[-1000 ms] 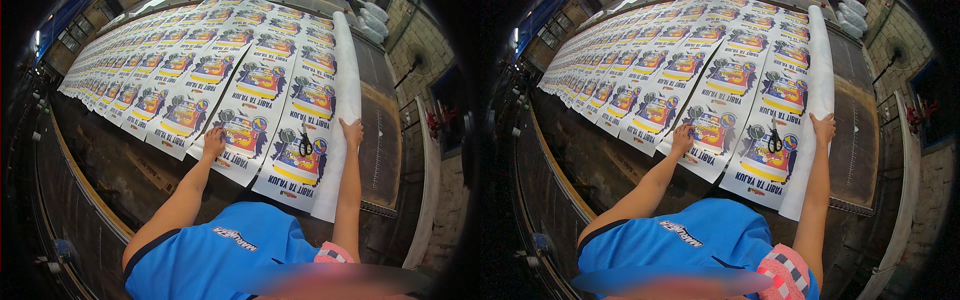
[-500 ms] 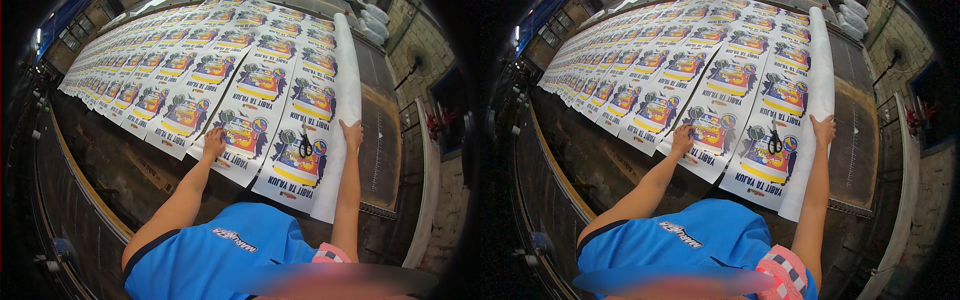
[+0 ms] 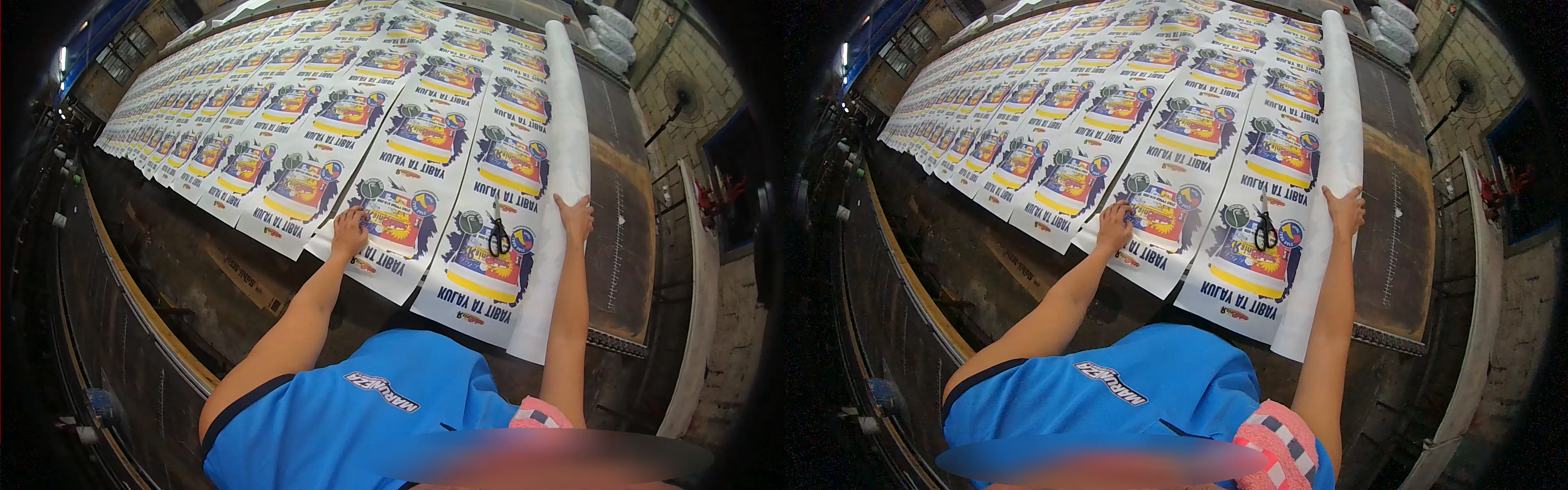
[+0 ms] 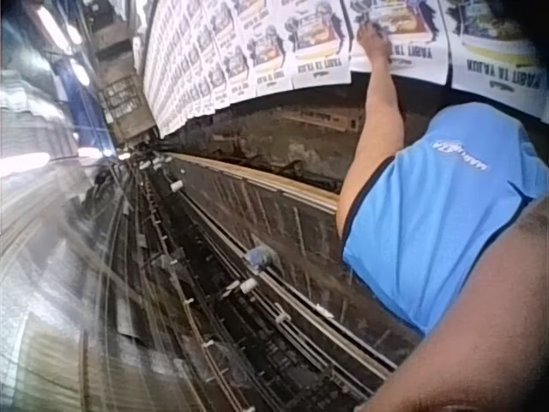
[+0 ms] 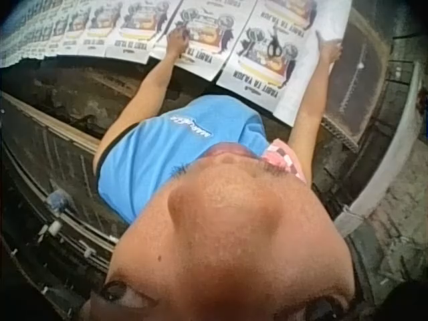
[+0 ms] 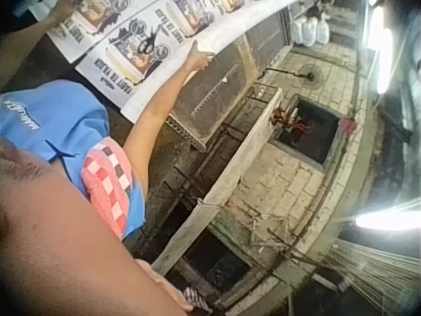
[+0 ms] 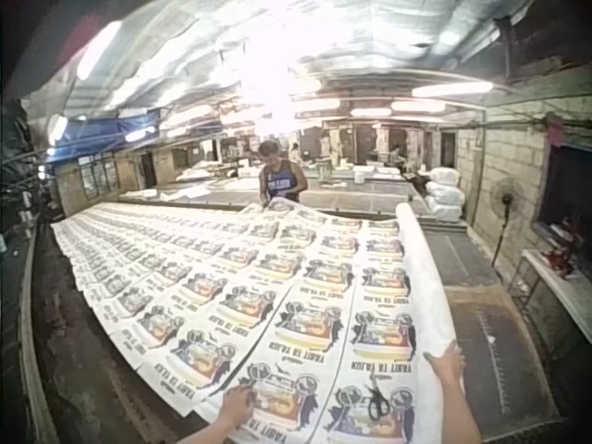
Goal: The recorder is inspecting and rolling up long sheets of printed paper or fabric on an industrial table.
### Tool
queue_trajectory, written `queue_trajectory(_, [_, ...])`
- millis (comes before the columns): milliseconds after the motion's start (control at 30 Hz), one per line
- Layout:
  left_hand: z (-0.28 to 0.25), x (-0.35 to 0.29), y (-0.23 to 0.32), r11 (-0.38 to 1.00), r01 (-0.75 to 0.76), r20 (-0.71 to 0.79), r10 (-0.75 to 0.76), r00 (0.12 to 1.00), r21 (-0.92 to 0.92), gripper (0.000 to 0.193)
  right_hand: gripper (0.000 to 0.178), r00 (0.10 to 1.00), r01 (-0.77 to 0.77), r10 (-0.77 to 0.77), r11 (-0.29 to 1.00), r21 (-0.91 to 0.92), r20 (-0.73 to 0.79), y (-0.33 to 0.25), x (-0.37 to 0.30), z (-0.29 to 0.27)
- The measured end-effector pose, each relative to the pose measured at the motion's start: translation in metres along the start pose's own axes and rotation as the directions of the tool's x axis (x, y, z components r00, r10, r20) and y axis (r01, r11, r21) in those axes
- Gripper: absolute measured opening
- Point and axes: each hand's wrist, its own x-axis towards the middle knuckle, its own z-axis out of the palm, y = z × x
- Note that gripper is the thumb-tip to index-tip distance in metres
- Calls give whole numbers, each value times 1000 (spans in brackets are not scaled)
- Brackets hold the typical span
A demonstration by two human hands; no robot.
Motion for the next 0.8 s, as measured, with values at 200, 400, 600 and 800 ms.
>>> queue_trajectory(200, [0,0,0,1000,-5,-8,5,1000,-8,32,114,1000,0,0,1000,-4,3,0,1,0])
queue_trajectory(400, [-2,-1,2,1000,0,-11,0,1000,-15,30,114,1000,2,-2,1000,-6,8,0,1,-1])
queue_trajectory(600, [-3,0,2,1000,-6,-13,6,1000,-14,32,114,1000,0,0,1000,-11,1,-1,1,-1])
queue_trajectory(800, [-3,0,2,1000,-1,-2,1,1000,3,32,114,1000,1,-1,1000,-20,-4,0,1,0])
